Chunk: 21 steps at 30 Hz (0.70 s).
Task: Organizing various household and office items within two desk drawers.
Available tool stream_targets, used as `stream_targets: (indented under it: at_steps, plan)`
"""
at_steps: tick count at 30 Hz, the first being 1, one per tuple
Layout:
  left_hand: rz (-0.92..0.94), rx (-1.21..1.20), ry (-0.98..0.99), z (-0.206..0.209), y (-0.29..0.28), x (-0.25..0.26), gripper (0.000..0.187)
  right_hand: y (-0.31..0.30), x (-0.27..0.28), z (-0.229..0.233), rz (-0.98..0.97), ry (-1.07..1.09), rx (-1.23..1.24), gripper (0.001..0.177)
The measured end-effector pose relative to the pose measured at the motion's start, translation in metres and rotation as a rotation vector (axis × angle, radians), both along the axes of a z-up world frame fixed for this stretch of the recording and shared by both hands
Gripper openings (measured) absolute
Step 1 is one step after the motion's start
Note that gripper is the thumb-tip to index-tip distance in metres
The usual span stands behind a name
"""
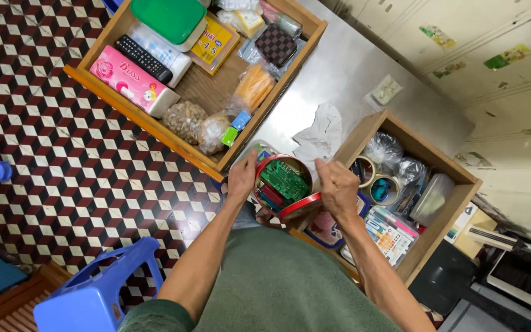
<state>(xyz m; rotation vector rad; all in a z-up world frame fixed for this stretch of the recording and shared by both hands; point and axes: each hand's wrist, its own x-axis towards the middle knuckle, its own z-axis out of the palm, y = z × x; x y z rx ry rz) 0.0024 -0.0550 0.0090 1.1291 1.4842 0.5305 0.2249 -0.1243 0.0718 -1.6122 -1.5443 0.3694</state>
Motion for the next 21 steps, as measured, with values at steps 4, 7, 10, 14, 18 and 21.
stream_targets:
  at_steps: [4, 7, 10, 14, 18, 21]
  plan:
    - [-0.021, 0.018, 0.069, 0.03, -0.017, -0.003, 0.069, -0.04, 0.022, -0.014, -0.068, 0.197, -0.12, 0.048]
    - [-0.011, -0.021, 0.14, 0.028, -0.026, -0.01, 0.064, -0.075, 0.047, -0.011, -0.189, 0.241, -0.288, 0.021]
    - [-0.074, 0.116, 0.164, 0.008, -0.035, -0.015, 0.05, -0.103, 0.071, -0.023, -0.431, 0.143, -0.091, 0.045]
    - [-0.269, 0.669, 0.332, 0.024, -0.042, -0.007, 0.034, -0.124, 0.069, -0.048, -0.379, -0.478, -0.069, 0.043]
    - [-0.749, 0.764, 0.529, 0.057, -0.033, 0.002, 0.044, -0.143, 0.038, -0.081, -0.27, -0.562, -0.115, 0.043]
    - [-0.965, 0.916, 0.582, 0.033, -0.024, 0.012, 0.067, -0.136, 0.01, -0.046, -0.314, -0.433, -0.205, 0.047]
